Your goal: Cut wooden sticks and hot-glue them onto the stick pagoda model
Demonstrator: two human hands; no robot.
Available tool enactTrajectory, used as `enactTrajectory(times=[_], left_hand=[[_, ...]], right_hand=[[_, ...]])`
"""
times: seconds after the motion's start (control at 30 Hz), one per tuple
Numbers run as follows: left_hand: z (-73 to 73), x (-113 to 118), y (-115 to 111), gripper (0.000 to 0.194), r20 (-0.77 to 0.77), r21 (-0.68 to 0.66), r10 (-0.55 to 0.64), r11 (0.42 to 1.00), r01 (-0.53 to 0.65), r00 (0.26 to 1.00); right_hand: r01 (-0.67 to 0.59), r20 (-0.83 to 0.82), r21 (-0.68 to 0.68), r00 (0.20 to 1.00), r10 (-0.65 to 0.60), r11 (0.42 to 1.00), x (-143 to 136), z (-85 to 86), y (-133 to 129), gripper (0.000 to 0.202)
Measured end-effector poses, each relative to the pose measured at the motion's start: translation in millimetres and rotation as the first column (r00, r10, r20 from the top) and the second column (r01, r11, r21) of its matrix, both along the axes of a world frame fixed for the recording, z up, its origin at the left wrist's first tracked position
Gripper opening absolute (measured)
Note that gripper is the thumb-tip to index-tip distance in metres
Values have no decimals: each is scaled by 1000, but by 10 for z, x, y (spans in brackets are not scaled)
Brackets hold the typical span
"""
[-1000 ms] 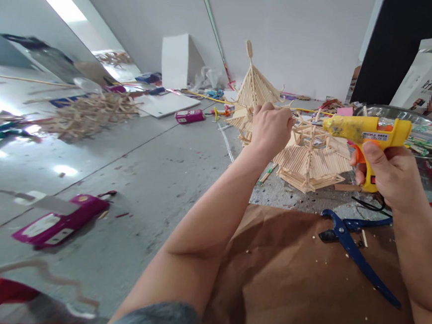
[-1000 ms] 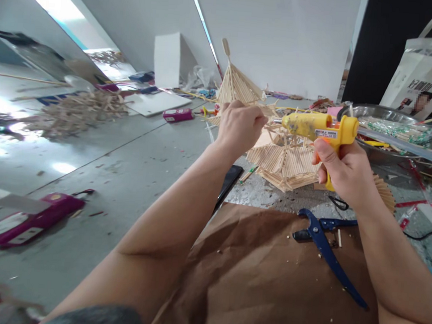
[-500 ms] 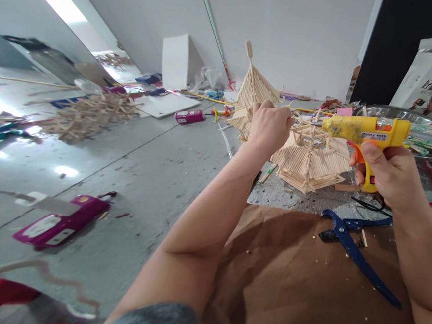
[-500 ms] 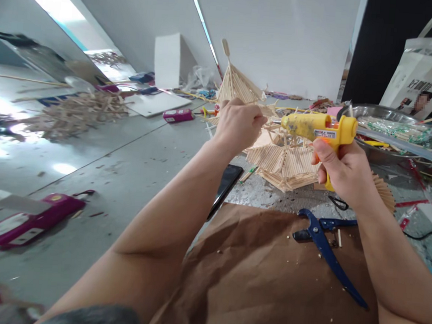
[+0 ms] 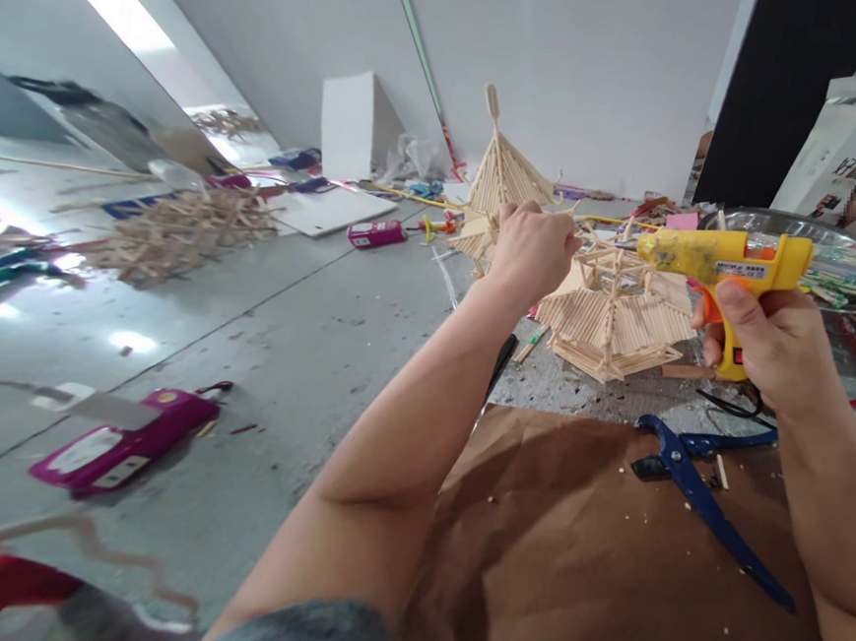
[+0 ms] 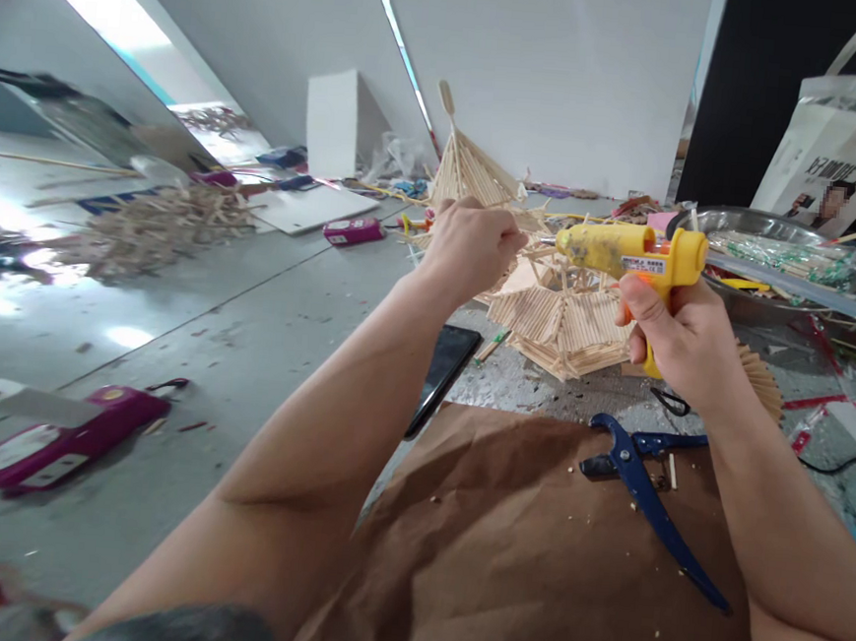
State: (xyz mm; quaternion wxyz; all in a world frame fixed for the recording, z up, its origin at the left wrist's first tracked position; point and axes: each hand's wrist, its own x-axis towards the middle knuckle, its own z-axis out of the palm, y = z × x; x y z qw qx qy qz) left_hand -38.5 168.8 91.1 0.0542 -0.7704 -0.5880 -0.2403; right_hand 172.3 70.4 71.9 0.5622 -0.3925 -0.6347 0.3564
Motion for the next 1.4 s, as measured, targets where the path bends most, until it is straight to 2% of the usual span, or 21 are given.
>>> enactTrajectory(times=[0.2,0.63,0.93,1.23,1.4], left_hand=[[25,5,8,24,-43,-21,14,1000,-15,999],[-23,-55,107,18,-32,39,-57,998,59,998],[41,-22,77,20,-88,-6,-18,1000,17,996],[12,-50,123,19,-86,21,-48,999,50,995],[63,-1,62,20,-123,-30,-1,1000,-3,992]], right_hand=[[5,2,2,1000,-5,1000,-8,4,-1,28],[2,4,9,1000,-2,1000,-6,12,-2,27],[4,10,5,1000,-4,1000,-7,15,-5,28],[14,13,-3,1000,-14,1000,-18,15,-3,29],[13,12,-10,1000,-13,1000,-17,21,-15,30]])
